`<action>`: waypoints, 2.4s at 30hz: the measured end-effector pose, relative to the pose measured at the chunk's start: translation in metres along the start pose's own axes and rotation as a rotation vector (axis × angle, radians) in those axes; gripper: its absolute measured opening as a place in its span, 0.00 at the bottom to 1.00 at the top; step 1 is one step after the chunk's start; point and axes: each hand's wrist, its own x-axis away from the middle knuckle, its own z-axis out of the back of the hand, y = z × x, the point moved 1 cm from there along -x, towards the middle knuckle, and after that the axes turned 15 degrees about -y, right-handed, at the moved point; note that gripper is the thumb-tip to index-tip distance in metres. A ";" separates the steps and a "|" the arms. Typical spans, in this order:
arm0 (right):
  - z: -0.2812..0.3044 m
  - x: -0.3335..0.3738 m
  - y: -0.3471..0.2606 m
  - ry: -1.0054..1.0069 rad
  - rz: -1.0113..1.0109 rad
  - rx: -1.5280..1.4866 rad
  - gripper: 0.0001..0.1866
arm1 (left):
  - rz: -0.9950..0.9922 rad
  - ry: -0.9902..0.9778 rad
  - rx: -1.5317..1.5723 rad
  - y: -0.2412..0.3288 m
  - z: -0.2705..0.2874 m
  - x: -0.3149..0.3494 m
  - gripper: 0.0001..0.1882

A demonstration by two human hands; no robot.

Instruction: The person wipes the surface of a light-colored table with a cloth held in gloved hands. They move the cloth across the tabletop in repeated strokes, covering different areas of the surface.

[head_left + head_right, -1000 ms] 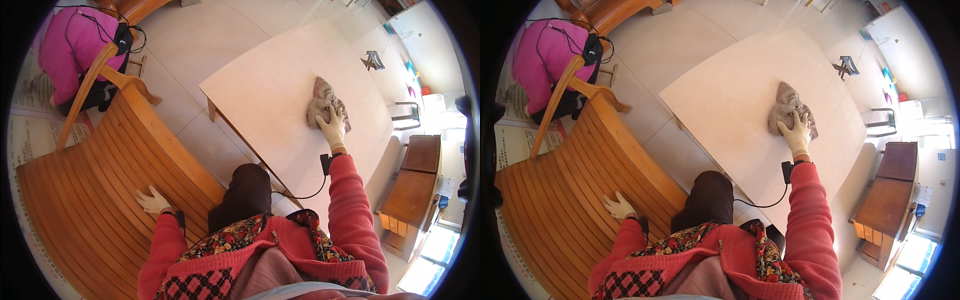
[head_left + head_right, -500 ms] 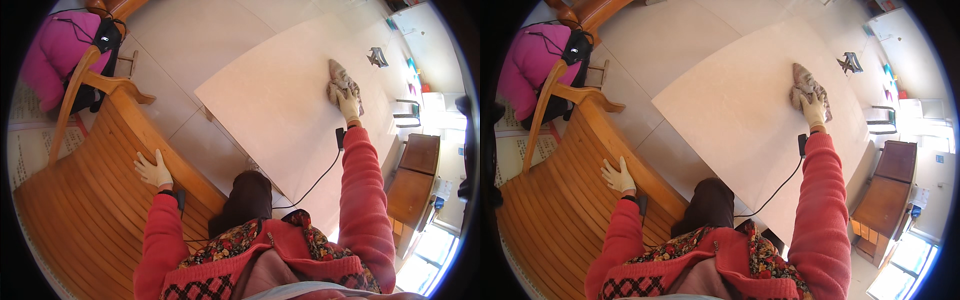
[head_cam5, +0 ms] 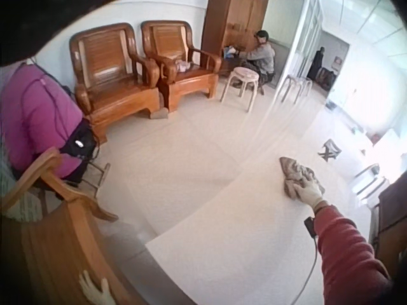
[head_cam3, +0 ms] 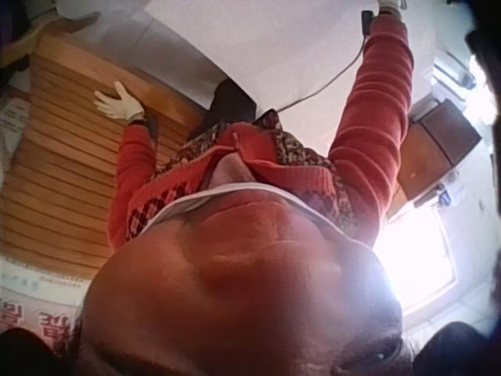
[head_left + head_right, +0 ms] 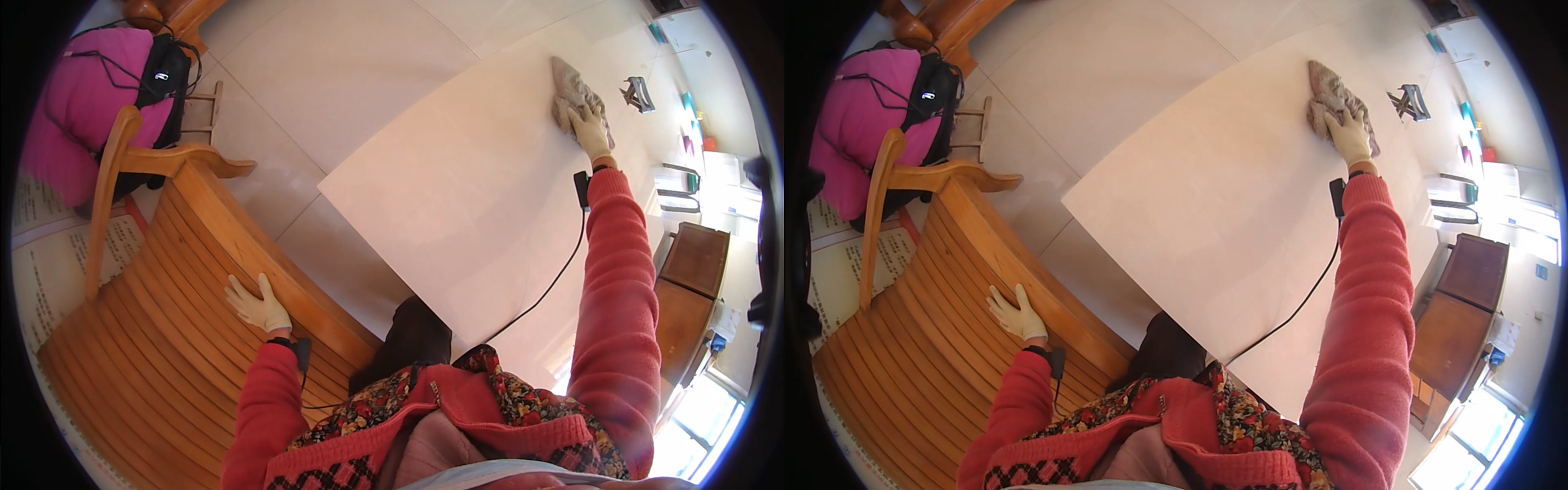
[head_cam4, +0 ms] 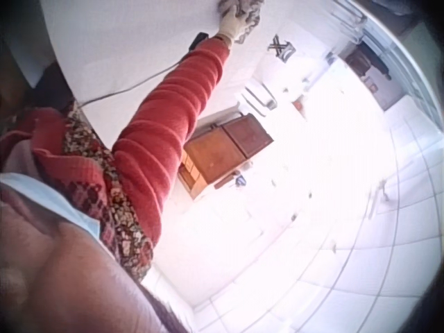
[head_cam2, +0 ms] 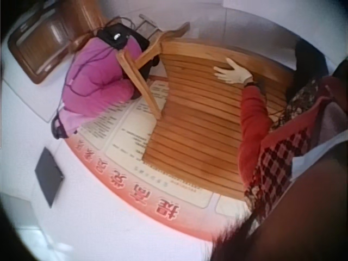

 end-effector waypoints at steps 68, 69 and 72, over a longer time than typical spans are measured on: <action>0.010 0.321 -0.174 -0.079 0.340 -0.340 0.30 | 0.054 -0.106 -0.020 0.003 0.013 0.002 0.49; 0.005 0.317 -0.186 -0.097 0.317 -0.308 0.31 | 0.048 -0.103 -0.014 0.003 0.013 0.002 0.50; -0.020 0.288 -0.220 -0.078 0.374 -0.176 0.33 | 0.039 -0.098 -0.005 0.002 0.013 0.001 0.50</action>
